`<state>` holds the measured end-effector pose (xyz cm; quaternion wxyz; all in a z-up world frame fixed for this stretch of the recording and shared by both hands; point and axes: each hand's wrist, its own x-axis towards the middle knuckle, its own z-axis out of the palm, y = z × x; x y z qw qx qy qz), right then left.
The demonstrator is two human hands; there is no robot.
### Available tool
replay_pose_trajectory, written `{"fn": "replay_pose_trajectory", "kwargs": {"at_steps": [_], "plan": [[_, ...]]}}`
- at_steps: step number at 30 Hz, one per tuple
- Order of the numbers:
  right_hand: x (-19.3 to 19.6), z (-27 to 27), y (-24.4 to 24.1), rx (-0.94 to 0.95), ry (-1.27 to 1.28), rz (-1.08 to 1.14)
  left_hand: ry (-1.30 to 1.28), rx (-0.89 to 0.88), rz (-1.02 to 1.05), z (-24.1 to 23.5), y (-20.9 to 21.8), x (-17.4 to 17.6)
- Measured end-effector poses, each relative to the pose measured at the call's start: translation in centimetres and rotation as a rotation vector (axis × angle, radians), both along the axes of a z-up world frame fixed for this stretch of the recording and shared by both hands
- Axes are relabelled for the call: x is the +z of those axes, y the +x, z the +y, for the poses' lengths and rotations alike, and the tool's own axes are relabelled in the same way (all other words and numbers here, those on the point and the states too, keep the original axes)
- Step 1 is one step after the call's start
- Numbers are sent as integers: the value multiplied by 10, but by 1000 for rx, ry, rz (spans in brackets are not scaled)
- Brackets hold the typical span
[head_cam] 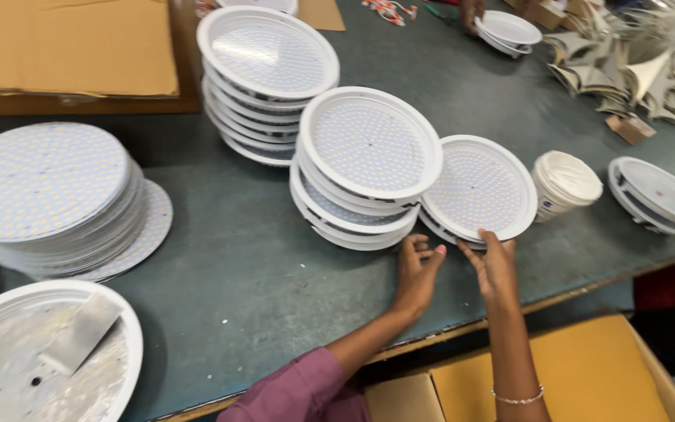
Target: The person applies white paste from a container onto the back of a light fixture using a metal scraper, spreads the paste evenly across the surface, and then presses a circular LED component into the center.
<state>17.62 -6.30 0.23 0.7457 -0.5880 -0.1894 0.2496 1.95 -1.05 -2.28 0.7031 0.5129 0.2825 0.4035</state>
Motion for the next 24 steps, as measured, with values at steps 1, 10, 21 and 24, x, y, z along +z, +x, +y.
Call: {"fn": "replay_pose_trajectory", "kwargs": {"at_steps": [1, 10, 21, 24], "plan": [[-3, 7, 7, 14, -10, -7, -14, -13, 10, 2, -3, 2], [-18, 102, 79, 128, -89, -4, 29, -4, 22, -1, -5, 4], [16, 242, 88, 470, -95, -251, 1, -30, 85, -3, -10, 11], [31, 248, 74, 458, -253, -247, 6, -27, 94, -4, -10, 13]]}}
